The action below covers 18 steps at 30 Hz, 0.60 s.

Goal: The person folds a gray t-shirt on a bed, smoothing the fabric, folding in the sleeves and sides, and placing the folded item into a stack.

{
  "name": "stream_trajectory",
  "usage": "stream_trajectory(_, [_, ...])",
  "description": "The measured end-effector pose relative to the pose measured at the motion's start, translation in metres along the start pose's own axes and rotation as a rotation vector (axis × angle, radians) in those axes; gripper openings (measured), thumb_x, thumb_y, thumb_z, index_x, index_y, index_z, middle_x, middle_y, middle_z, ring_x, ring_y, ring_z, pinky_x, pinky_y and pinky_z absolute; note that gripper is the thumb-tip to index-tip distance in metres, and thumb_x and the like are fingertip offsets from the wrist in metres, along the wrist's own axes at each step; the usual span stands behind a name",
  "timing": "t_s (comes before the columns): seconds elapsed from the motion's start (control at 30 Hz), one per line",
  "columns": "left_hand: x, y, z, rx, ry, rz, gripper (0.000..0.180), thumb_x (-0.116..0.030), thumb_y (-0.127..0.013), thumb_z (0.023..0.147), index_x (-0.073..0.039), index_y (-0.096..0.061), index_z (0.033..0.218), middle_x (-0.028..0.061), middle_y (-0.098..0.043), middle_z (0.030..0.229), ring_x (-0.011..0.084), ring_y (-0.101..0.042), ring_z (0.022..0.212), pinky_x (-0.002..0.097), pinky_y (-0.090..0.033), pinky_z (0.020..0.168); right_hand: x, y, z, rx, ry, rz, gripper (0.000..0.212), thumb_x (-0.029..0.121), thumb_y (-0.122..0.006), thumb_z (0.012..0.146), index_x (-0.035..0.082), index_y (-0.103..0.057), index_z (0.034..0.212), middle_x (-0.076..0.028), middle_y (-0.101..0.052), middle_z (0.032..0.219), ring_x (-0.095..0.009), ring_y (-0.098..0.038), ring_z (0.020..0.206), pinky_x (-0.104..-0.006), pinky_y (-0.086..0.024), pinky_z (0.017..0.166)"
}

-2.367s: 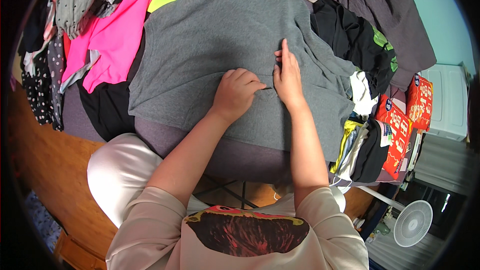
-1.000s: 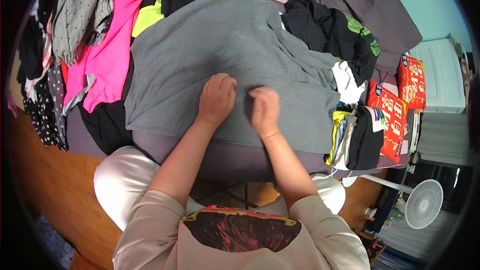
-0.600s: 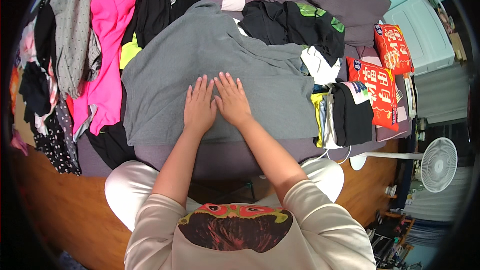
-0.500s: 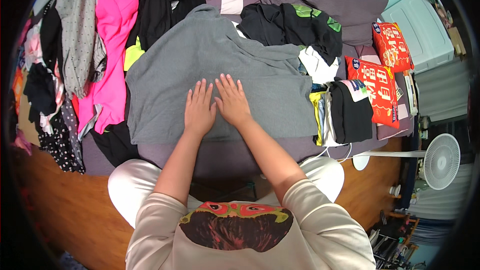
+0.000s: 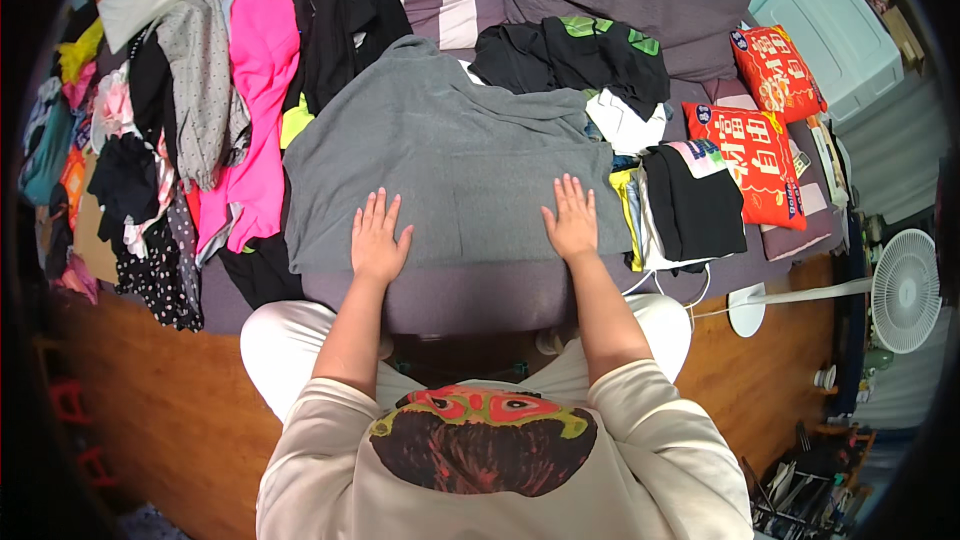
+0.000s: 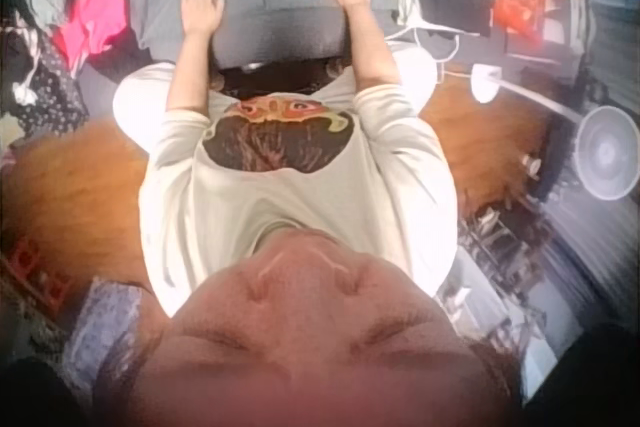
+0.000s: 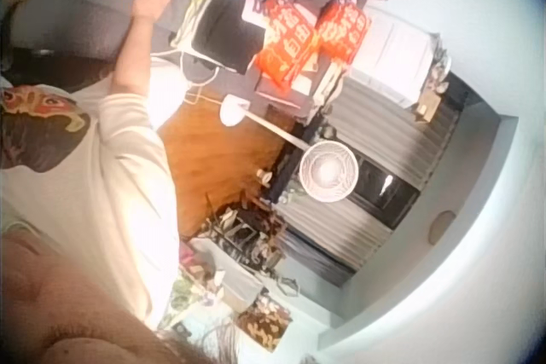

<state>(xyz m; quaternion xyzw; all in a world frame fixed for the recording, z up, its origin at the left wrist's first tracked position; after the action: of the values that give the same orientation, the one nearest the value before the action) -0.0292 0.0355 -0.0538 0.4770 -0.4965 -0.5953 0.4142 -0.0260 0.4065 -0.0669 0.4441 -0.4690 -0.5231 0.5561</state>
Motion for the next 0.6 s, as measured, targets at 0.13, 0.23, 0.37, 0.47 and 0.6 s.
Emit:
stream_trajectory(0.13, [0.015, 0.004, -0.007, -0.071, 0.046, 0.005, 0.066, -0.047, -0.048, 0.099, -0.018, -0.035, 0.156, 0.0093, -0.023, 0.165, 0.0264, -0.020, 0.152, 0.0459, -0.017, 0.123, -0.012, 0.005, -0.006, 0.001, -0.063, -0.030, 0.067, 0.046, -0.050, 0.099, 0.009, -0.037, 0.153, -0.009, -0.029, 0.163, -0.025, -0.022, 0.152, -0.0495, -0.014, 0.124])
stream_trajectory(0.23, [0.019, 0.003, -0.008, -0.072, 0.074, 0.023, 0.067, -0.050, -0.051, 0.097, -0.016, -0.038, 0.154, 0.0121, -0.025, 0.164, 0.0281, -0.022, 0.152, 0.0463, -0.018, 0.123, -0.012, 0.003, -0.005, 0.004, -0.071, -0.026, 0.067, 0.046, -0.049, 0.100, 0.009, -0.037, 0.153, -0.009, -0.029, 0.163, -0.025, -0.022, 0.152, -0.0501, -0.013, 0.124])
stream_trajectory(0.37, [-0.001, 0.004, 0.005, -0.114, 0.168, 0.075, 0.071, -0.051, -0.055, 0.095, -0.013, -0.039, 0.153, 0.0155, -0.027, 0.163, 0.0295, -0.023, 0.151, 0.0470, -0.019, 0.122, 0.006, 0.008, 0.005, -0.051, -0.030, 0.047, 0.063, 0.036, -0.058, 0.097, 0.007, -0.041, 0.150, -0.013, -0.034, 0.160, -0.028, -0.026, 0.150, -0.0533, -0.016, 0.123])
stream_trajectory(0.47, [-0.033, 0.008, 0.027, -0.181, 0.061, -0.059, 0.074, -0.050, -0.059, 0.094, -0.010, -0.039, 0.153, 0.0166, -0.026, 0.163, 0.0296, -0.022, 0.151, 0.0473, -0.019, 0.123, 0.033, 0.012, 0.022, -0.146, 0.054, 0.226, 0.057, 0.022, -0.061, 0.095, 0.006, -0.045, 0.147, -0.016, -0.041, 0.155, -0.032, -0.033, 0.147, -0.0519, -0.023, 0.121])
stream_trajectory(0.6, [-0.057, 0.001, 0.051, -0.169, -0.063, -0.119, 0.073, -0.050, -0.058, 0.094, -0.010, -0.039, 0.152, 0.0167, -0.026, 0.163, 0.0296, -0.022, 0.152, 0.0462, -0.019, 0.123, 0.067, 0.039, 0.064, -0.193, 0.095, 0.470, 0.050, 0.010, -0.057, 0.095, 0.005, -0.048, 0.143, -0.018, -0.048, 0.149, -0.036, -0.045, 0.137, -0.0457, -0.037, 0.113])
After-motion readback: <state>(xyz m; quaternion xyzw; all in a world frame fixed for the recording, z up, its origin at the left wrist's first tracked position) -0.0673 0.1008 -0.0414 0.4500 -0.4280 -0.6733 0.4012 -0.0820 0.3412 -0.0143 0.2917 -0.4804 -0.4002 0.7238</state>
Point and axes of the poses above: each hand's wrist, its own z-axis towards the middle knuckle, its own y-axis out of the back of the hand, x = y × z, the point moved 4 cm from there along z, towards the middle knuckle
